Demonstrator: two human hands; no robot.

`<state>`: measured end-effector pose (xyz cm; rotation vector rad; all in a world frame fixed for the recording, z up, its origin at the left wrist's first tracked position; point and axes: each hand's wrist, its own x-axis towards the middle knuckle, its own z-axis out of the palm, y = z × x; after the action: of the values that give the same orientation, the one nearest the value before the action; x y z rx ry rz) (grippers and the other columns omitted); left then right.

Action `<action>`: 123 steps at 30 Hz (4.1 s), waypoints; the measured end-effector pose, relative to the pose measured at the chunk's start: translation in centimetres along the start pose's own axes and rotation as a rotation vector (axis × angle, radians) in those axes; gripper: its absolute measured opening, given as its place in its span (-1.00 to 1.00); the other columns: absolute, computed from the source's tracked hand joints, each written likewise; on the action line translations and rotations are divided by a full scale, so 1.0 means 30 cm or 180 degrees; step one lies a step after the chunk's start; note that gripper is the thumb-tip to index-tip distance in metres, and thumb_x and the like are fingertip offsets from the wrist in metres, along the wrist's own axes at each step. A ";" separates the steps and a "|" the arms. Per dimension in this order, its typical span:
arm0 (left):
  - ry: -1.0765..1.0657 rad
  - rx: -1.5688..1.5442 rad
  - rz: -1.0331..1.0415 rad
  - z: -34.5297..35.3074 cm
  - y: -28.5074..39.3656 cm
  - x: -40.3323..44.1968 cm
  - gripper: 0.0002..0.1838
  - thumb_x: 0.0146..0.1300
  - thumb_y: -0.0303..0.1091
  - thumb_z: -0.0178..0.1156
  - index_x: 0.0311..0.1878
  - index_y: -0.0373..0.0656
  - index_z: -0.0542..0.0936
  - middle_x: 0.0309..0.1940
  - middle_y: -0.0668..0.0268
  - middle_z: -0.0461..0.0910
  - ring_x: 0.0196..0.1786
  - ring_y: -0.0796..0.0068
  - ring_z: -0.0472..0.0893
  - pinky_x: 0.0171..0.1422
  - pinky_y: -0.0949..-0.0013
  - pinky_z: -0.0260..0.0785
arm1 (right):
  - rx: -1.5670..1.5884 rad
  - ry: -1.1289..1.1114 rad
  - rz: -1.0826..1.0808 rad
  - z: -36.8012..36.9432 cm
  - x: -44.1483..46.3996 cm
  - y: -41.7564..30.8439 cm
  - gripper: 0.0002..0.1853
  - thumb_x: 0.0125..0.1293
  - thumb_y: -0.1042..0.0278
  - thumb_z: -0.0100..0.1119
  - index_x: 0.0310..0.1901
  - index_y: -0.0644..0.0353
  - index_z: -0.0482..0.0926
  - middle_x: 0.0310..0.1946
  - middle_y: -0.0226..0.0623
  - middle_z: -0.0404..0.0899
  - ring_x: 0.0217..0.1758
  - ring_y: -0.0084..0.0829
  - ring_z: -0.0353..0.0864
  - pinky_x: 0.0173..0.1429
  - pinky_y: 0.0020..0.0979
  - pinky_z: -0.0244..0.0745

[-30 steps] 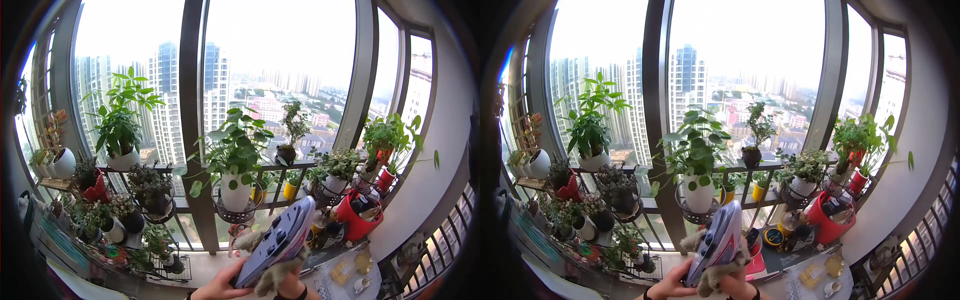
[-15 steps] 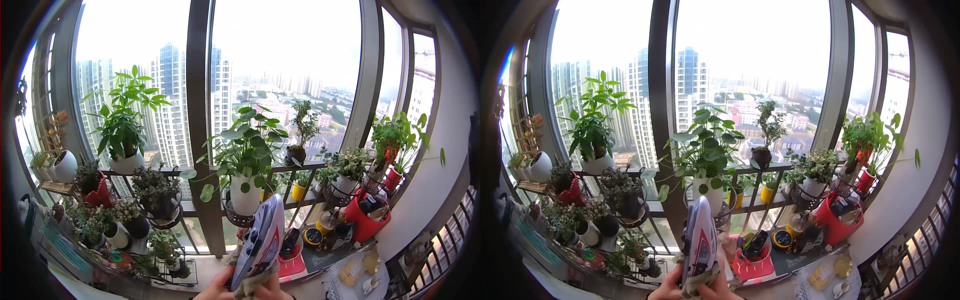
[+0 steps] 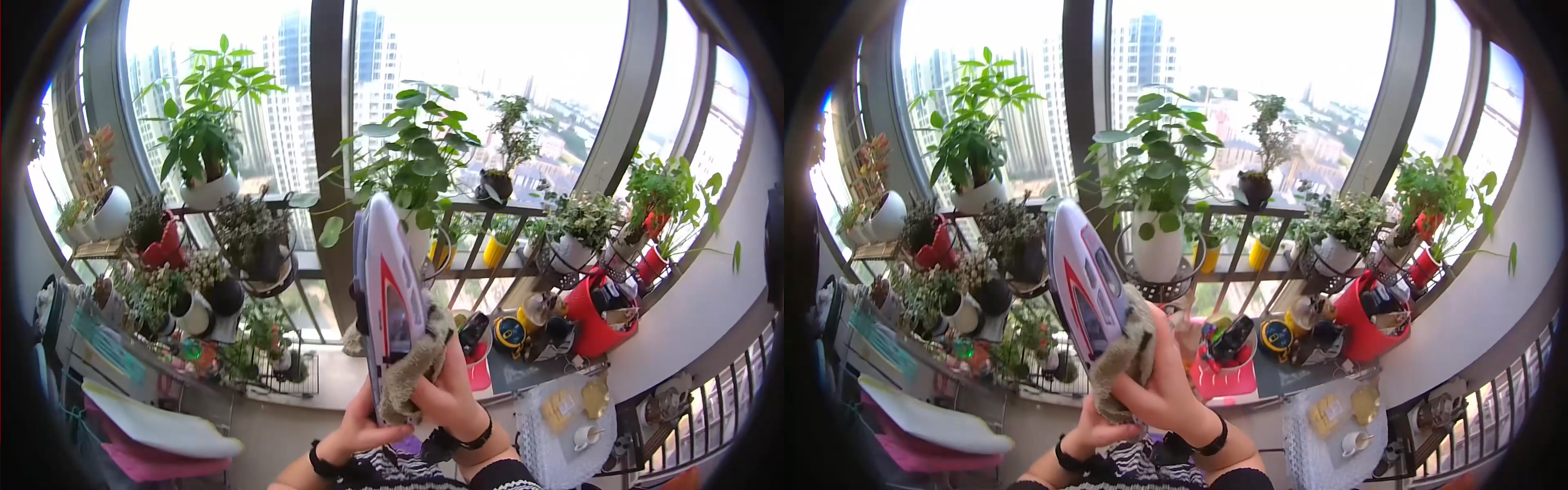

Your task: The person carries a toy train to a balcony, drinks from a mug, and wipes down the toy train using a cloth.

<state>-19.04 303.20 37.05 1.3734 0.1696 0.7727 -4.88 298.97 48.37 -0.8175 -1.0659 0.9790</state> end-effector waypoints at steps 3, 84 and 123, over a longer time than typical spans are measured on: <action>-0.0110 0.0525 0.0369 -0.033 0.088 0.030 0.00 0.00 -0.42 0.47 0.42 -0.33 0.05 0.19 0.17 0.42 0.18 0.50 0.42 0.27 0.38 0.27 | -0.0182 0.0017 0.0044 -0.003 -0.053 0.061 -0.19 0.09 0.50 0.20 0.35 0.36 -0.01 0.16 -0.17 0.30 0.21 -0.41 0.35 0.29 -0.35 0.25; 0.0324 0.1910 0.0710 0.005 0.102 0.113 0.01 -0.18 -0.22 0.57 0.34 -0.32 0.25 -0.06 0.11 0.61 -0.06 0.38 0.64 0.07 0.34 0.46 | 0.0238 0.1566 -0.1208 -0.049 0.064 -0.127 -0.23 -0.02 0.34 0.44 0.21 0.32 0.24 -0.08 -0.24 0.53 -0.09 -0.48 0.58 0.00 -0.43 0.53; -0.0984 -0.1122 -0.1286 -0.102 0.219 0.030 0.11 -0.31 -0.27 0.63 0.34 -0.35 0.21 0.00 0.07 0.53 -0.05 0.33 0.59 0.06 0.32 0.44 | -0.4701 -0.0099 -0.3570 -0.109 0.115 -0.313 -0.72 0.21 0.09 0.03 -0.16 -0.06 0.65 -0.15 -0.49 0.62 0.03 -0.36 0.60 0.29 -0.17 0.33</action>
<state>-22.58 306.20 42.68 1.0584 0.0593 0.2323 1.11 298.57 57.04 -1.0546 -1.9081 -0.9256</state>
